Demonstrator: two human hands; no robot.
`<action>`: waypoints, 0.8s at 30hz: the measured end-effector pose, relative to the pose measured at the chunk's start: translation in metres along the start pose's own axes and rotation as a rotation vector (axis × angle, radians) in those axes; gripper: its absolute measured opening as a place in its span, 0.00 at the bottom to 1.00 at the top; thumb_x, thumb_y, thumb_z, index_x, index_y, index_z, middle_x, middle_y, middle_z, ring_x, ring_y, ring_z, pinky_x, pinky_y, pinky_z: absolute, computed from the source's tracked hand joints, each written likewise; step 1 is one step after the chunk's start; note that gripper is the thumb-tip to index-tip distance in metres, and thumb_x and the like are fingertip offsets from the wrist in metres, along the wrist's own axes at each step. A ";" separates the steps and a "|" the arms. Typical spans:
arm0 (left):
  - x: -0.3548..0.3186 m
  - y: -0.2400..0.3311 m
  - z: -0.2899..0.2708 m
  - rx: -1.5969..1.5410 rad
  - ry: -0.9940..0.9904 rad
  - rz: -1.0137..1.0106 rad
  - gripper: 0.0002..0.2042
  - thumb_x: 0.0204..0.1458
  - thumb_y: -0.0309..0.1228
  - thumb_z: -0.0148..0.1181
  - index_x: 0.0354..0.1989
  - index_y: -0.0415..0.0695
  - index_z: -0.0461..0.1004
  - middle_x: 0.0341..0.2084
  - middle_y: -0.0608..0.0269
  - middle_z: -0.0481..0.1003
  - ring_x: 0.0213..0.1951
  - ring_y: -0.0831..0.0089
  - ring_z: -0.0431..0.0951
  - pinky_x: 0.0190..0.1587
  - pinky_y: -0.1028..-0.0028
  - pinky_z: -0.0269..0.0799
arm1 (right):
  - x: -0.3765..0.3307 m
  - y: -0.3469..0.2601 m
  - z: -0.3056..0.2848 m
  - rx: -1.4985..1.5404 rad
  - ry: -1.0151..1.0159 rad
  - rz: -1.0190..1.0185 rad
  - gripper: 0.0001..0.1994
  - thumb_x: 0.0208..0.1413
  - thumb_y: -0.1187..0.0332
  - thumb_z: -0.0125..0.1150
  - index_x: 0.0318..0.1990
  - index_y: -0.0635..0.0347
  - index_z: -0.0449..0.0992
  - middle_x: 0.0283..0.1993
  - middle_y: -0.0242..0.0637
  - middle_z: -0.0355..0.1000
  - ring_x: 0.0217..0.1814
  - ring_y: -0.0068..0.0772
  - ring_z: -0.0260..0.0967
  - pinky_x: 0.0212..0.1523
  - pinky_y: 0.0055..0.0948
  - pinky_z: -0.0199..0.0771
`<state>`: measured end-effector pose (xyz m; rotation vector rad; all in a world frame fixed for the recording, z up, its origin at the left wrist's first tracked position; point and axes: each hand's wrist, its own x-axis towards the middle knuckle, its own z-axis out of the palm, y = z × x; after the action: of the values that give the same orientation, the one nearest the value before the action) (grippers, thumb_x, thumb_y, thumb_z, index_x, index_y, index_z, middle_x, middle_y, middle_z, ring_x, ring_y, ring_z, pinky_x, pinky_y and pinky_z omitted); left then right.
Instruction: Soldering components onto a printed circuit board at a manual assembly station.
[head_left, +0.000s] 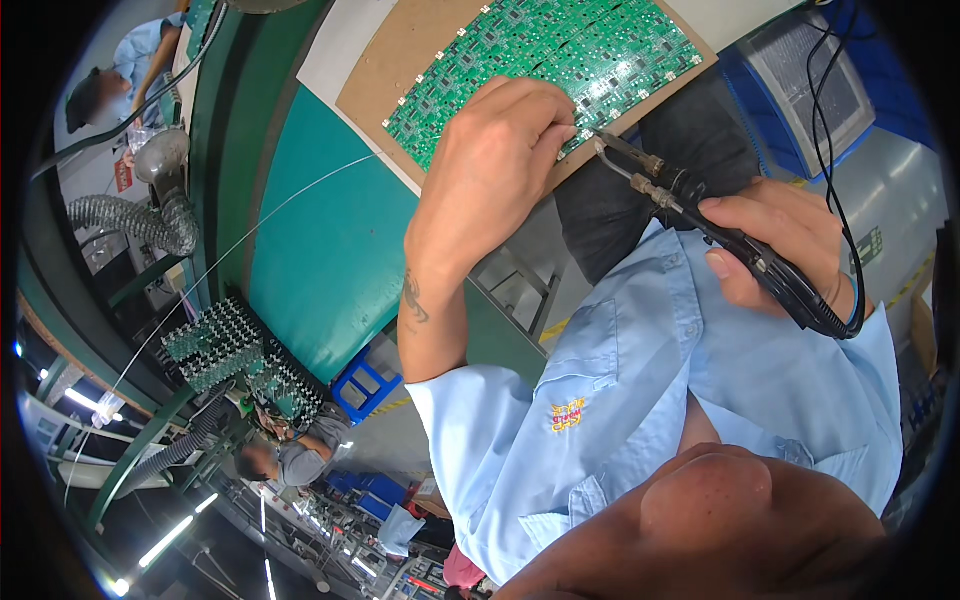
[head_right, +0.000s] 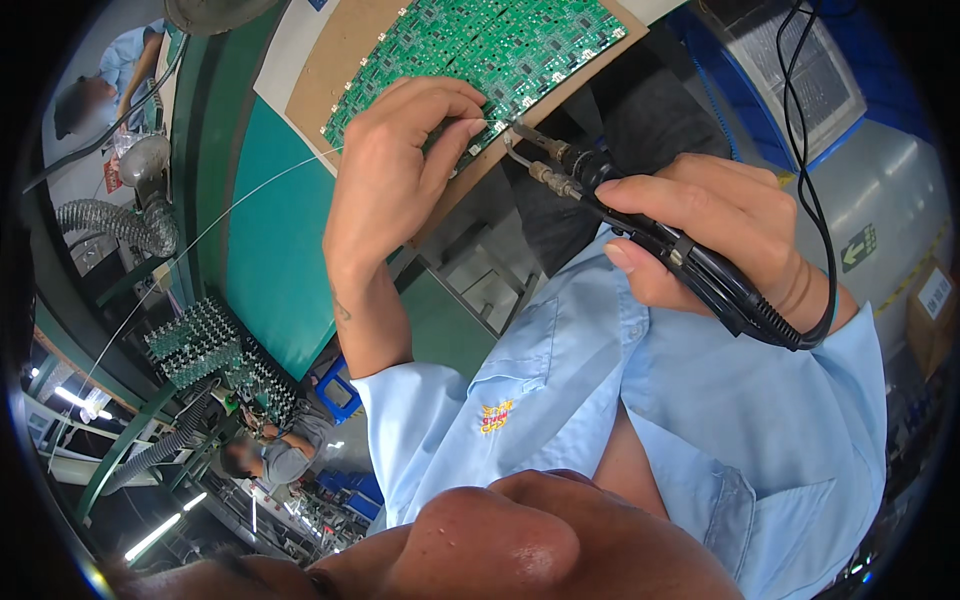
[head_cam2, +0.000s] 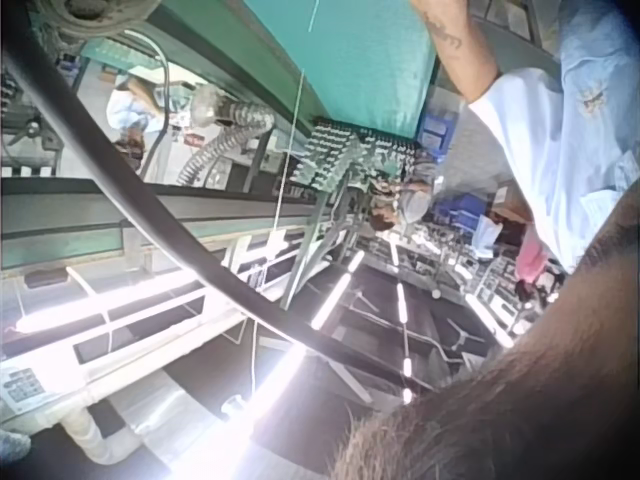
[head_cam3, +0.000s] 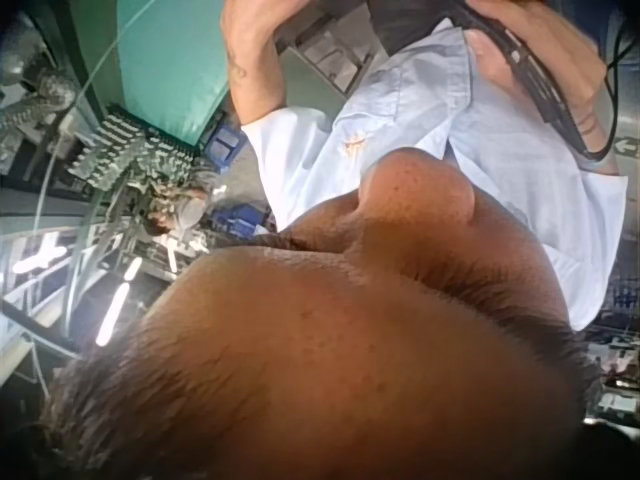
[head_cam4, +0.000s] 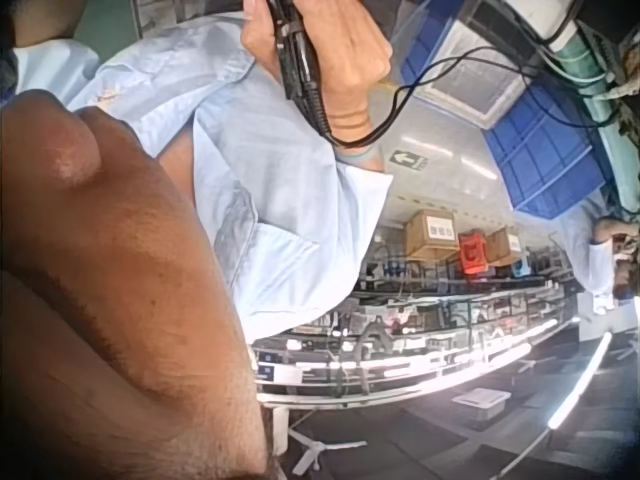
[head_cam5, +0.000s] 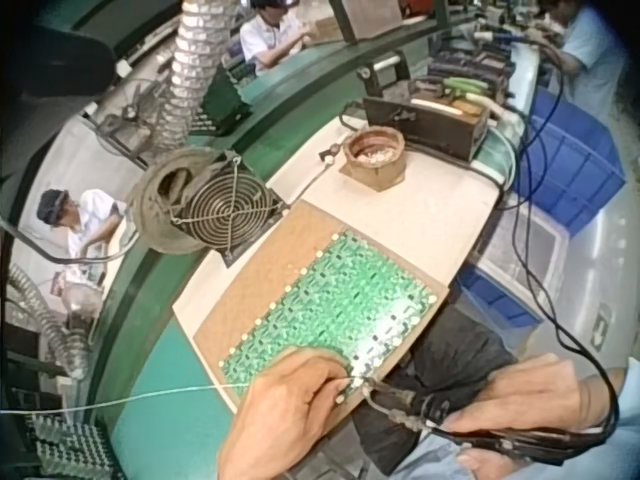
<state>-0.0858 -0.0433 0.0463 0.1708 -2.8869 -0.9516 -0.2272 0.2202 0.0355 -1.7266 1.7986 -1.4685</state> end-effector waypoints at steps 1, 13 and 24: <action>0.000 0.000 0.000 -0.002 0.001 -0.002 0.05 0.54 0.18 0.67 0.38 0.36 0.82 0.43 0.64 0.85 0.42 0.63 0.81 0.48 0.67 0.77 | 0.000 0.000 0.000 0.003 0.008 -0.002 0.18 0.49 0.74 0.75 0.49 0.71 0.84 0.29 0.38 0.77 0.22 0.33 0.68 0.26 0.27 0.70; -0.014 -0.001 -0.007 -0.022 0.112 -0.045 0.03 0.57 0.19 0.67 0.38 0.38 0.82 0.38 0.64 0.83 0.33 0.70 0.75 0.37 0.73 0.71 | 0.000 0.000 -0.001 0.009 0.086 -0.045 0.19 0.47 0.75 0.76 0.48 0.71 0.84 0.28 0.39 0.78 0.22 0.33 0.68 0.26 0.26 0.71; -0.025 0.000 -0.010 -0.017 0.060 -0.116 0.04 0.57 0.19 0.67 0.39 0.38 0.82 0.38 0.64 0.83 0.31 0.70 0.75 0.34 0.73 0.71 | 0.005 -0.001 0.007 0.035 0.048 -0.059 0.18 0.47 0.74 0.76 0.47 0.71 0.84 0.28 0.39 0.77 0.22 0.32 0.68 0.26 0.26 0.71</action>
<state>-0.0603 -0.0457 0.0529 0.3631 -2.8397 -0.9707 -0.2222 0.2127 0.0355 -1.7567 1.7487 -1.5677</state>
